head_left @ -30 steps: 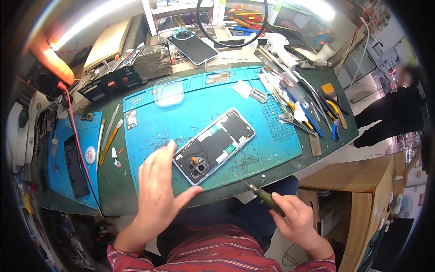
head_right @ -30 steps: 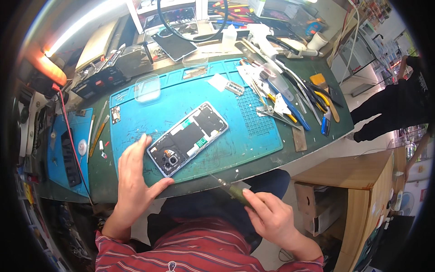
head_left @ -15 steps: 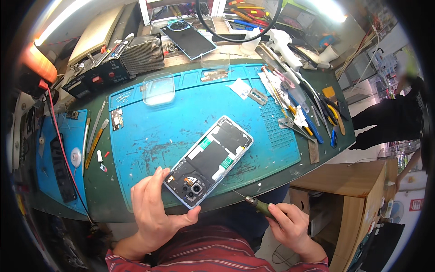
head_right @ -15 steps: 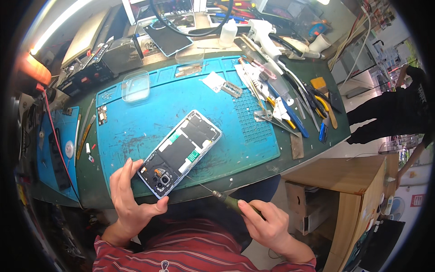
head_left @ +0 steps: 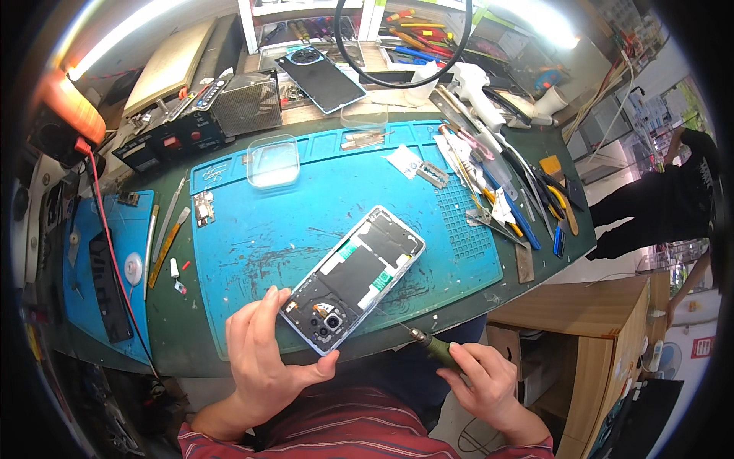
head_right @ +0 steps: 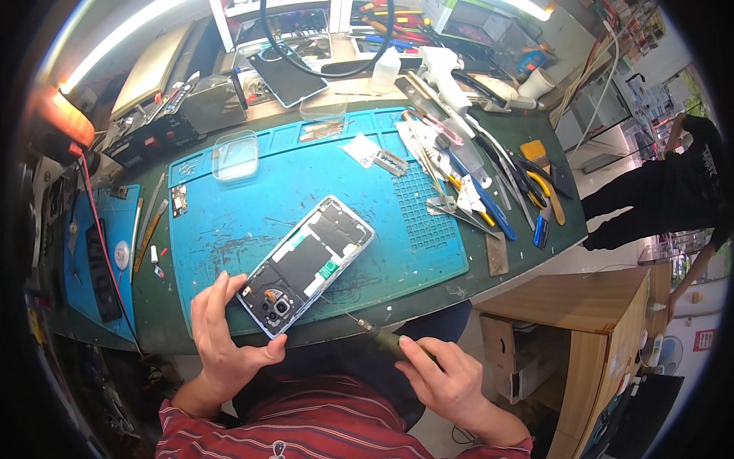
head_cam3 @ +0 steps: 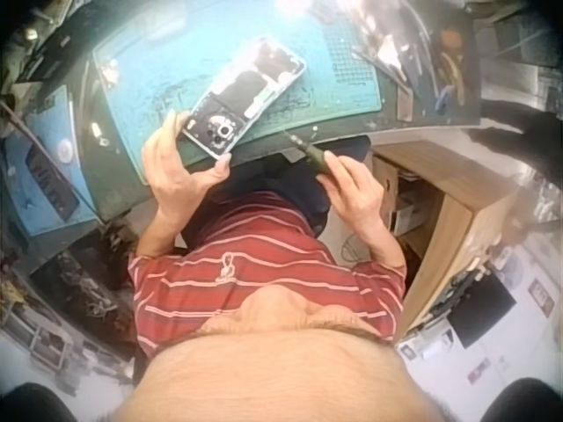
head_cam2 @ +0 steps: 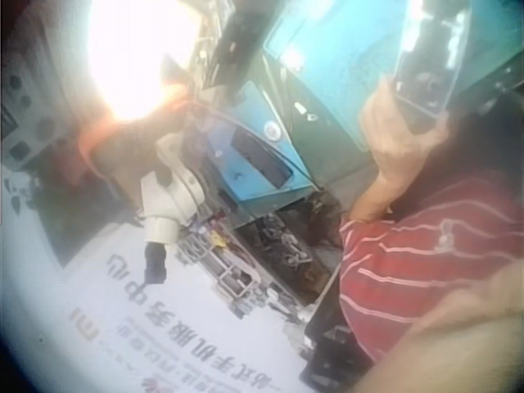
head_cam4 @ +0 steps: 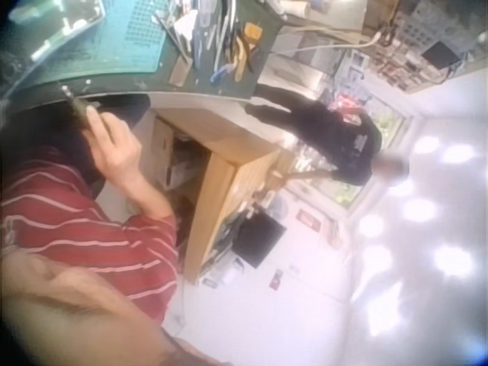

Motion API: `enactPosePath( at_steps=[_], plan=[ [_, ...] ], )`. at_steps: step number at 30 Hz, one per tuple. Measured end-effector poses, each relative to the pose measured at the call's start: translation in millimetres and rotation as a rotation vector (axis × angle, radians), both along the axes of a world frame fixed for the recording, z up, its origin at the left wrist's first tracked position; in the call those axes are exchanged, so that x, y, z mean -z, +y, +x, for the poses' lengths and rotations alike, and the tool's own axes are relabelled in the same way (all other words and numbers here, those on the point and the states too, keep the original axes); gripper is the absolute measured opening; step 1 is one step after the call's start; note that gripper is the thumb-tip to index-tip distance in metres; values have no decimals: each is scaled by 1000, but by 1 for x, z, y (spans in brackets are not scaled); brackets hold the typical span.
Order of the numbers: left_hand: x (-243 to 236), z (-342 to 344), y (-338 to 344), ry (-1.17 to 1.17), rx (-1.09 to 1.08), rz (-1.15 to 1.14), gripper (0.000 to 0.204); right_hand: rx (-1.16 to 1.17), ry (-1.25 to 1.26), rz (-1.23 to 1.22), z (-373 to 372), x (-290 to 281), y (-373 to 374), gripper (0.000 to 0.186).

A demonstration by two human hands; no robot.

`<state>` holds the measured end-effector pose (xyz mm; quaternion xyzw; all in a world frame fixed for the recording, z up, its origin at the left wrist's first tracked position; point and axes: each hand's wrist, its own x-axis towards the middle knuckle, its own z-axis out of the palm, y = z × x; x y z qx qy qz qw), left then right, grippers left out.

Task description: The person removes the back cover of a smartphone, then uses a screwdriver and tweezers to detach internal components and adhesive strips. The person handles the phone and small parts throughout the process.

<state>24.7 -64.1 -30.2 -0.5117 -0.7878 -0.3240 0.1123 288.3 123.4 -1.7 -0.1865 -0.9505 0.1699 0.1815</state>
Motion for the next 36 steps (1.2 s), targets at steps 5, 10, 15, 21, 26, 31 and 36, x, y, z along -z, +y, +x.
enactPosePath(
  at_steps=[5,10,15,21,26,31,36],
  plan=[
    [0,0,0,-1,-1,4,97,-21,-3,44,3,0,1,55],
    [-1,0,0,2,2,6,97,-25,-2,56,4,-1,2,55],
    [0,0,0,7,1,7,97,-29,-11,53,2,1,2,55],
    [0,0,0,5,-3,9,98,-39,-8,60,3,4,1,56],
    [-1,0,0,-3,-2,10,98,-42,-21,66,4,4,0,57],
    [0,1,1,3,-9,15,98,-62,-17,68,5,6,-1,57],
    [-1,0,1,7,-8,16,98,-77,-3,64,6,10,-3,56]
  ],
)
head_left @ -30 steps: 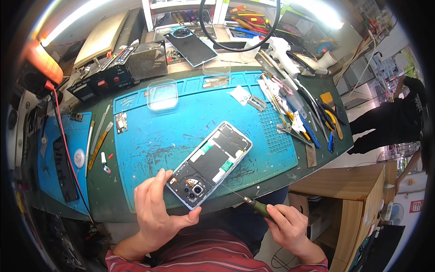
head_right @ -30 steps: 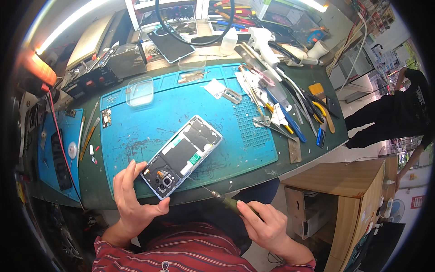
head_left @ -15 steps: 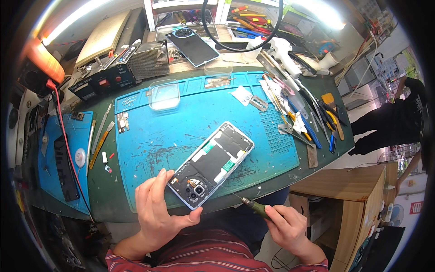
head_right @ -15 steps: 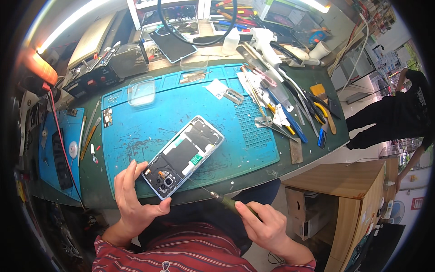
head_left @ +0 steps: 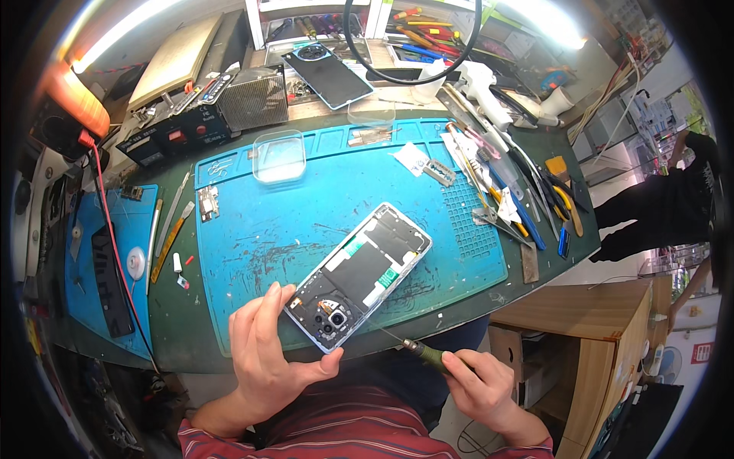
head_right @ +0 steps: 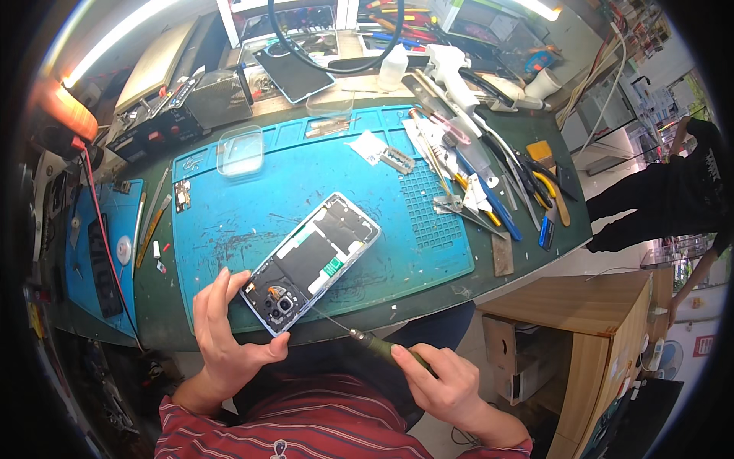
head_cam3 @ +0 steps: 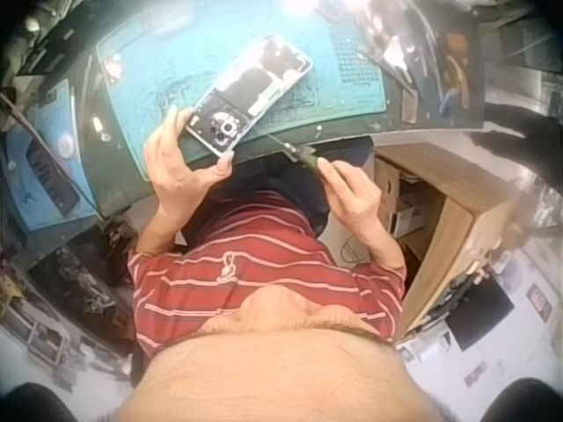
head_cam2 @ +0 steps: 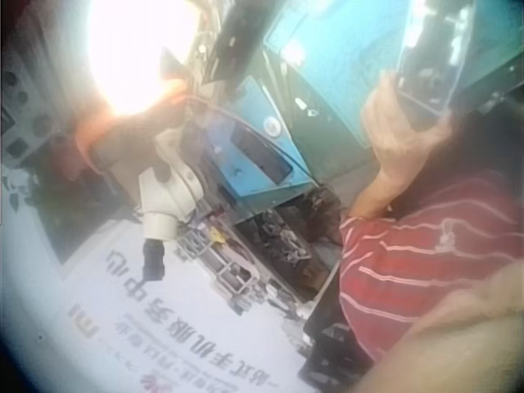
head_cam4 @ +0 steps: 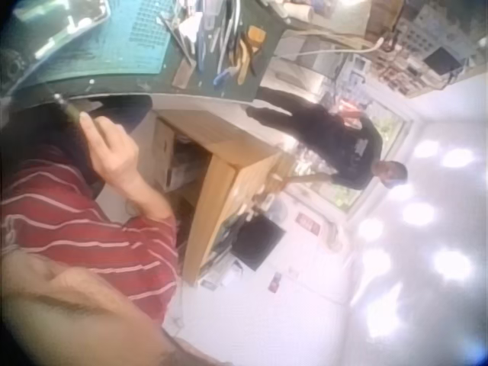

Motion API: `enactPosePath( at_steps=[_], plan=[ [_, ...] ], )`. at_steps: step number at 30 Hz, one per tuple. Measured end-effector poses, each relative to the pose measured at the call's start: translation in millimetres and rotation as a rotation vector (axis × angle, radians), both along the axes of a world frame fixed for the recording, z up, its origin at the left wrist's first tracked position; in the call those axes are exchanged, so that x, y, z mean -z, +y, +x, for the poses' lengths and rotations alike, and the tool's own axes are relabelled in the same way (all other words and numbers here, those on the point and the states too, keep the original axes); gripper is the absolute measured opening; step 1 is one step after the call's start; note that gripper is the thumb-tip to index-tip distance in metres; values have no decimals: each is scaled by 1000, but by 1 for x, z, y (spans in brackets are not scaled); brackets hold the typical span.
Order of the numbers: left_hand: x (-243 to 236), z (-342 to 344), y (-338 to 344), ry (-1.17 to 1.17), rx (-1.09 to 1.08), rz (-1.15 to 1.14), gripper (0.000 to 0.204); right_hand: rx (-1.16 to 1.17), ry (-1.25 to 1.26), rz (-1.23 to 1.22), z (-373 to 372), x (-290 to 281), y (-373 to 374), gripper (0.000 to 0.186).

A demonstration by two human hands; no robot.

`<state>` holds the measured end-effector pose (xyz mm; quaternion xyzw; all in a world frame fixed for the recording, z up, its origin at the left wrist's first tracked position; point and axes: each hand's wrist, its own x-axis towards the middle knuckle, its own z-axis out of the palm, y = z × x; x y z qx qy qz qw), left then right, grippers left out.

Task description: The person removes the back cover of a smartphone, then uses a screwdriver and tweezers to detach internal components and adhesive strips. The person handles the phone and small parts throughout the process.

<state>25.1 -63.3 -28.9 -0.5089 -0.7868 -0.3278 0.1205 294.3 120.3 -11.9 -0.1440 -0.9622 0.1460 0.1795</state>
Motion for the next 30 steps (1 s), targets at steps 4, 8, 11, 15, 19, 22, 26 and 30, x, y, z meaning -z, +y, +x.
enactPosePath(
  at_steps=[4,8,11,15,19,22,26,30],
  plan=[
    [0,0,0,0,-1,-3,98,-2,12,-10,-1,2,0,55],
    [0,0,0,0,-2,-5,98,-21,15,-34,-3,3,-3,54],
    [0,0,-1,-2,-3,-6,99,-22,13,-34,-3,3,-3,55],
    [1,1,-1,-10,-5,-3,99,-29,11,-33,-2,4,-4,55],
    [1,0,-1,-6,-5,-5,100,-35,17,-37,-2,5,-5,54],
    [1,0,-1,-8,-4,-9,100,-49,25,-48,-3,7,-6,53],
    [0,0,-1,-10,-4,-10,99,-54,20,-54,-3,8,-7,53],
    [1,0,0,-7,-5,-9,99,-42,18,-41,-3,7,-6,52]
  ],
)
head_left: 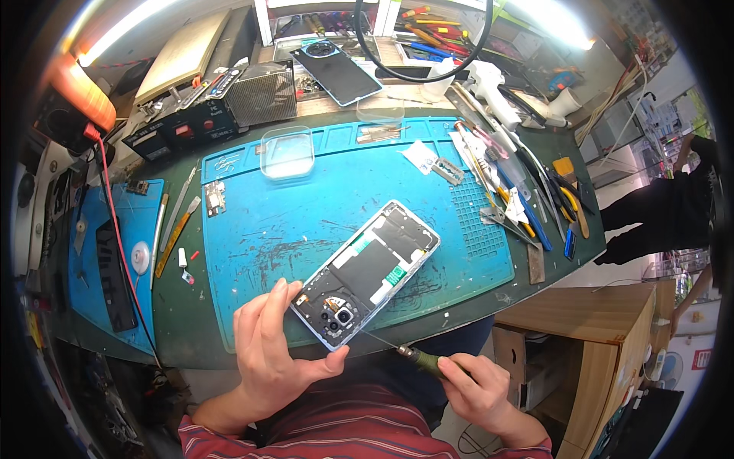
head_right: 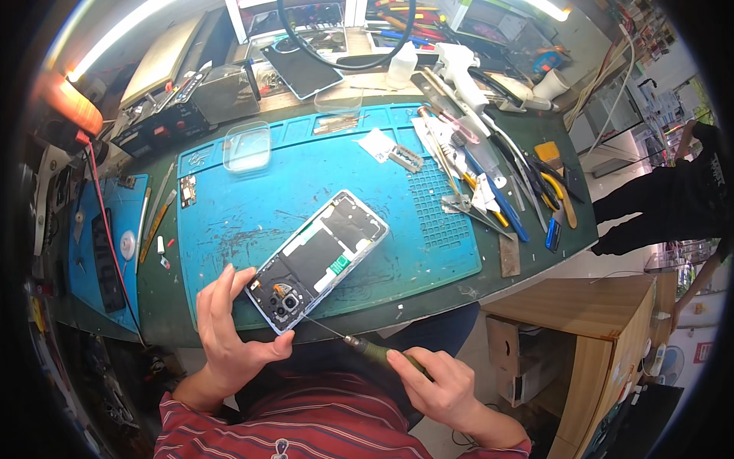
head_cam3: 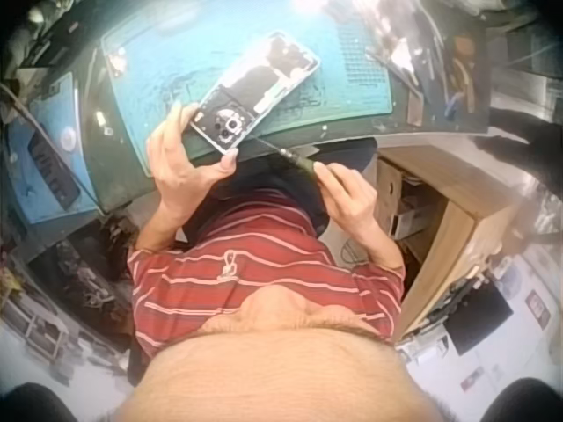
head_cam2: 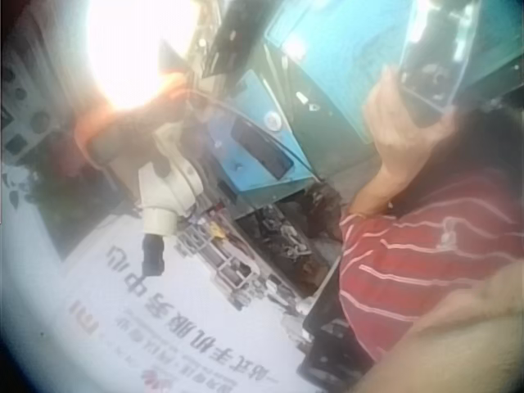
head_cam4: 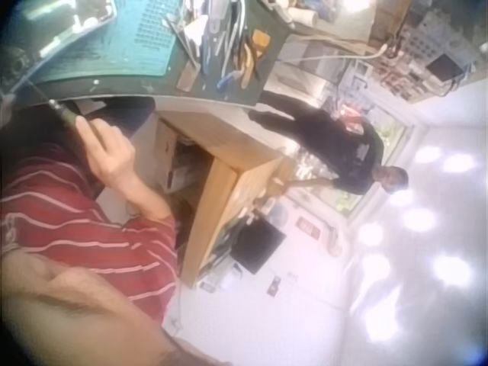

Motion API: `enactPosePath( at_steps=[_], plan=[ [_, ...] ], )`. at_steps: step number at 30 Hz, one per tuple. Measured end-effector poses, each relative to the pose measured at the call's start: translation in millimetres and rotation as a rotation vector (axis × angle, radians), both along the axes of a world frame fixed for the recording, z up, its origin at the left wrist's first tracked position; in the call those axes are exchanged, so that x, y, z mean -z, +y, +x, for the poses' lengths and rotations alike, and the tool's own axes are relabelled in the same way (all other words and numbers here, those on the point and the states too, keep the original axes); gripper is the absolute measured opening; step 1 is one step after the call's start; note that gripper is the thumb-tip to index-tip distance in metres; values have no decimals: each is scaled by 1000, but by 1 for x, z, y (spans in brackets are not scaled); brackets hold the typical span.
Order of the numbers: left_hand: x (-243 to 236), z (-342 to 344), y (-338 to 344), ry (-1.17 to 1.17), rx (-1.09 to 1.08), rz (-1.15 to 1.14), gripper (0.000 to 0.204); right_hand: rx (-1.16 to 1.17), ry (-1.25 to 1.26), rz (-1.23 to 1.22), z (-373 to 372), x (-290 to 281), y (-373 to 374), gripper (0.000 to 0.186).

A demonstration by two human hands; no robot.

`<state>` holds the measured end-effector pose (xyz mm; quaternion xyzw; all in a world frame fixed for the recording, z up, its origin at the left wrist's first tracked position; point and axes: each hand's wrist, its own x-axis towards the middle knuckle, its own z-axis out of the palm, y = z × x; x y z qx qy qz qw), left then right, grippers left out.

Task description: The person removes the back cover of a smartphone, then uses a screwdriver and tweezers to detach internal components and adhesive strips. The person handles the phone and small parts throughout the process.

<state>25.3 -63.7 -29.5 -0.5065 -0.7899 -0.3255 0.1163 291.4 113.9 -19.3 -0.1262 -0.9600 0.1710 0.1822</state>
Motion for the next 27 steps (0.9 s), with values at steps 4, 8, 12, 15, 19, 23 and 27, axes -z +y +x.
enactPosePath(
  at_steps=[4,8,12,15,19,23,27],
  plan=[
    [0,-1,0,10,1,3,98,-30,5,-19,0,0,0,54],
    [1,0,1,10,-1,4,97,22,16,-7,-1,-1,1,57],
    [0,0,1,12,-3,4,97,21,7,-13,0,0,1,56],
    [1,0,0,11,1,4,97,16,12,-25,-1,-1,0,54],
    [-2,0,-1,-17,2,-21,92,55,88,-75,-3,0,-1,53],
    [-22,-3,-2,-43,129,-54,76,6,73,-71,1,-9,-2,51],
    [-27,-1,-16,-77,452,49,36,-155,34,-49,8,-16,-4,49]
  ],
)
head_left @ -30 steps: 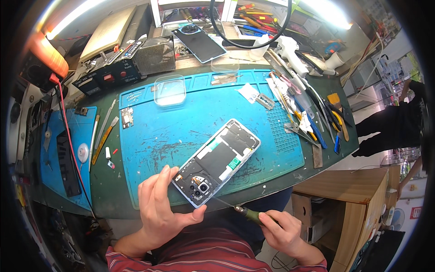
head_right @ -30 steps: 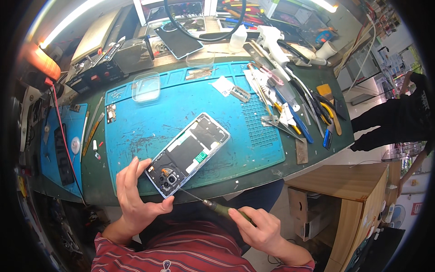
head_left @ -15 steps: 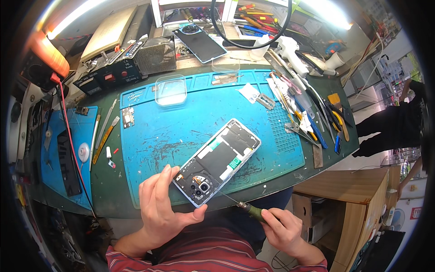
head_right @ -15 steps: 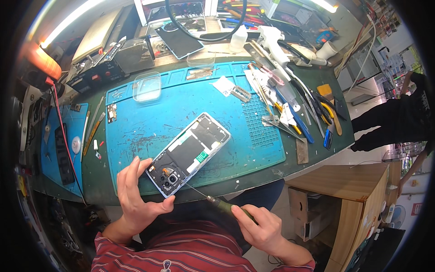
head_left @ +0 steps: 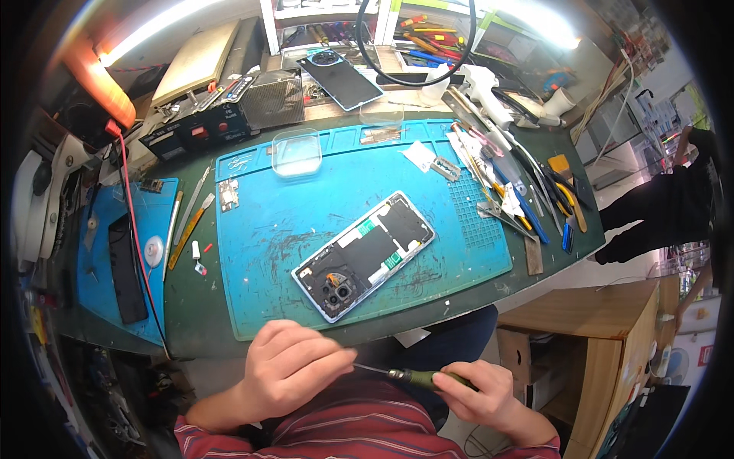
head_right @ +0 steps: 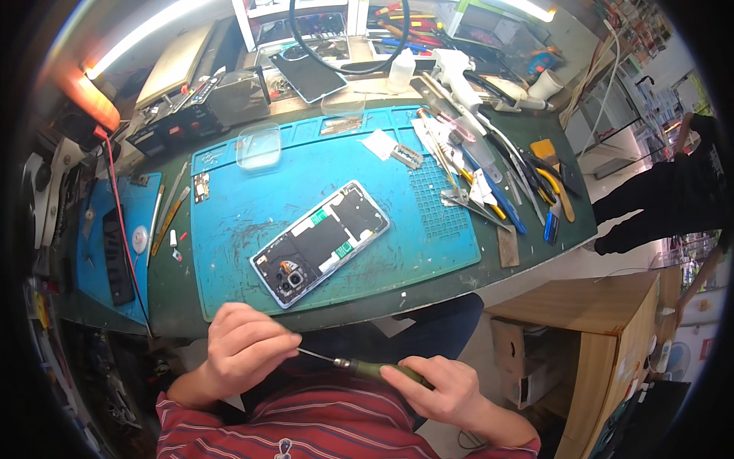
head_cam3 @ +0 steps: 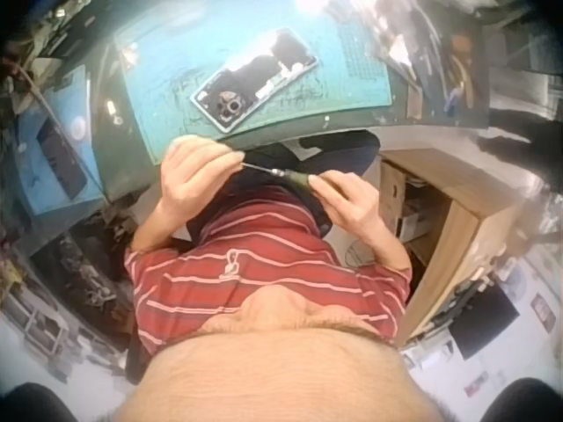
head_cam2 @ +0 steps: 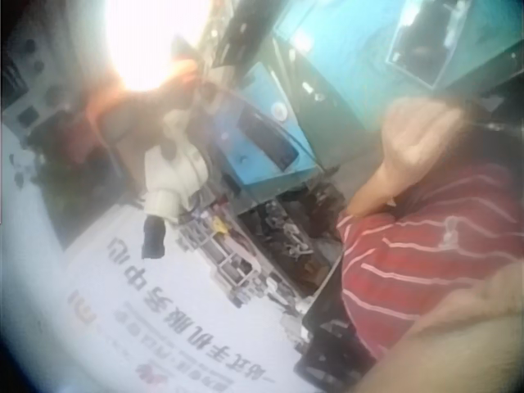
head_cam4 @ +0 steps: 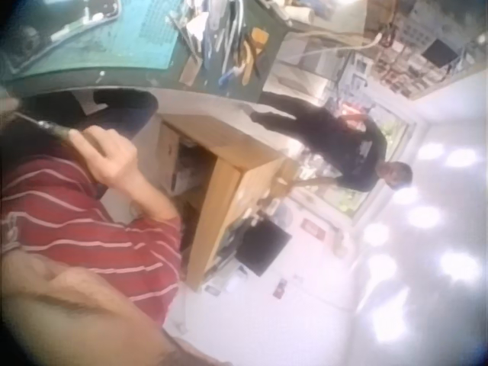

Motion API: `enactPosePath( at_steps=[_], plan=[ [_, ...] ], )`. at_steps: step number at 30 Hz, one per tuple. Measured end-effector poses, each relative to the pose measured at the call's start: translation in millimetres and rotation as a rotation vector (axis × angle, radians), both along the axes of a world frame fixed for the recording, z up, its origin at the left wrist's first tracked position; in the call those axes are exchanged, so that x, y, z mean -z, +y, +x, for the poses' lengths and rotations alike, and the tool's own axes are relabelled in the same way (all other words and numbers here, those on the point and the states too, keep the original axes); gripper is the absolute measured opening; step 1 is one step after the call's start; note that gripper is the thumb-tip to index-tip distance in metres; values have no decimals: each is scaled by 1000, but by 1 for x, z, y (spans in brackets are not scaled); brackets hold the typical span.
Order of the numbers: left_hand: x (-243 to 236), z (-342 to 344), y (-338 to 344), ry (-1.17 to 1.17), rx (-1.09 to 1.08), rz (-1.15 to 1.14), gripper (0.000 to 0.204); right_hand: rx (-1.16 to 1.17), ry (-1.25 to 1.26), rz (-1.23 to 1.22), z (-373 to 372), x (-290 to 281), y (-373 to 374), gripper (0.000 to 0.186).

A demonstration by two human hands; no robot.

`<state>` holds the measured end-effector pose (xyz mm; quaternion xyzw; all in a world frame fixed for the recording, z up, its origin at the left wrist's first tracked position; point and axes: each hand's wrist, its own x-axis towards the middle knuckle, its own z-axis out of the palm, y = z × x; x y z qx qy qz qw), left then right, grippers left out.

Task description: The person removes the back cover of a smartphone, then uses a screwdriver and tweezers to detach internal components and adhesive strips. The person handles the phone and small parts throughout the process.

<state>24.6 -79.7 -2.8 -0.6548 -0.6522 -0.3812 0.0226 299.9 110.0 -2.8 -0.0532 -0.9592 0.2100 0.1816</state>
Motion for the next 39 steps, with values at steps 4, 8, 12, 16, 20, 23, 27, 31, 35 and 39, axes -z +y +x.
enactPosePath(
  at_steps=[4,8,12,16,20,23,27,31,35,39],
  plan=[
    [-5,-5,-22,-107,100,-36,24,-98,32,41,-3,-2,-5,52],
    [-19,-5,-72,-507,26,-104,17,-268,19,76,-25,-21,-14,58],
    [-51,-22,-119,-394,-295,-63,7,-283,137,42,-53,-23,-31,58],
    [-58,-49,-183,-526,-681,353,14,-285,160,-204,-104,-42,-67,57],
    [-52,-63,-239,-342,-1057,571,31,-508,-365,-895,-197,-64,-135,55],
    [-27,-62,-295,-378,-1374,406,26,-565,-553,-1227,-289,-65,-214,61],
    [-8,-47,-327,-111,-1596,234,27,-567,-129,-868,-420,-31,-342,56],
    [26,-39,-438,295,-1707,77,31,-318,-62,-715,-506,-23,-422,40],
    [-3,-53,-386,286,-1583,339,29,-104,76,-403,-568,25,-421,22],
    [-26,-59,-314,172,-1548,557,28,-15,167,-402,-569,32,-399,17]
  ],
)
